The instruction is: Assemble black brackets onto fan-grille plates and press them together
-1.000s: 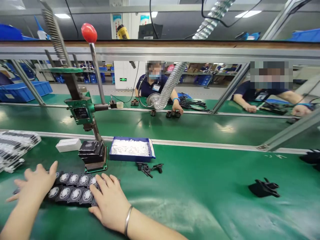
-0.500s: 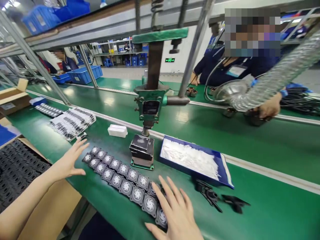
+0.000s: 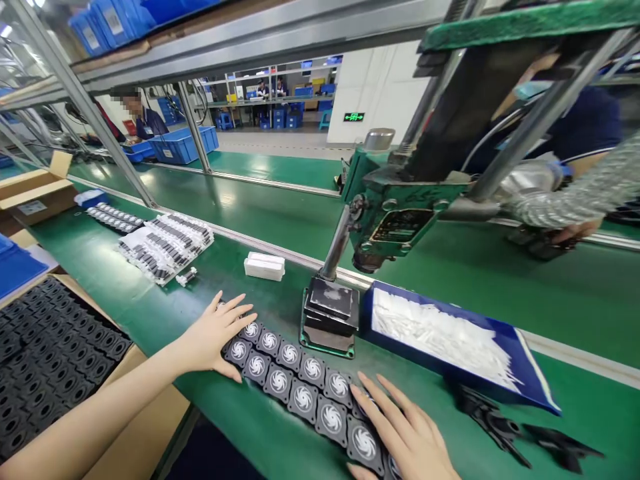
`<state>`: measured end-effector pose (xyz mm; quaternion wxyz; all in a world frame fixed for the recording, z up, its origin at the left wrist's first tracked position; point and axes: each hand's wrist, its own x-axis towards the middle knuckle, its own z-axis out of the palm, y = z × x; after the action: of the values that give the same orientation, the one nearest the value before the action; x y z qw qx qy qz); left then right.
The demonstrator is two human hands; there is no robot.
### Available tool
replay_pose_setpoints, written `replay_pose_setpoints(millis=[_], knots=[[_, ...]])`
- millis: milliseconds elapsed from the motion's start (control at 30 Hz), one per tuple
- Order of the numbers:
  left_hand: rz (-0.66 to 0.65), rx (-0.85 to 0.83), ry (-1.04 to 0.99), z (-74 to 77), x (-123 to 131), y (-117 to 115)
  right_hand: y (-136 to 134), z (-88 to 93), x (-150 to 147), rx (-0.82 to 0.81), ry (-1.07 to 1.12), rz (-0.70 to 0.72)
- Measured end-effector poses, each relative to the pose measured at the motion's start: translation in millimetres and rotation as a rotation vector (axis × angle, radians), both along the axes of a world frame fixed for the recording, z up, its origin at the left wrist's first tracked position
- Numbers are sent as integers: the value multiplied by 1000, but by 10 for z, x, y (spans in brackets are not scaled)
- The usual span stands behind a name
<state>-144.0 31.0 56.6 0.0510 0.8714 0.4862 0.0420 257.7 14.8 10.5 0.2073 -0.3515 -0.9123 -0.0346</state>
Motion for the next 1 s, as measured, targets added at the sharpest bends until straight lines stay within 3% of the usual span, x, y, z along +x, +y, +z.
replay_pose_setpoints(millis=[167, 367, 667, 867, 1000], knots=[[-5, 25, -11, -55, -56, 29, -40, 129, -84, -129, -17, -17], [11, 46, 19, -25, -222, 28, -19, 160, -257, -287, 14, -3], [48, 65, 37, -66, -385, 86, -34, 222, -433, -349, 84, 3], [61, 102, 47, -72, -407, 105, -98, 281, -259, -351, 177, -66], [68, 220, -49, 64, -352, 50, -169, 214, 31, -342, 371, -154]])
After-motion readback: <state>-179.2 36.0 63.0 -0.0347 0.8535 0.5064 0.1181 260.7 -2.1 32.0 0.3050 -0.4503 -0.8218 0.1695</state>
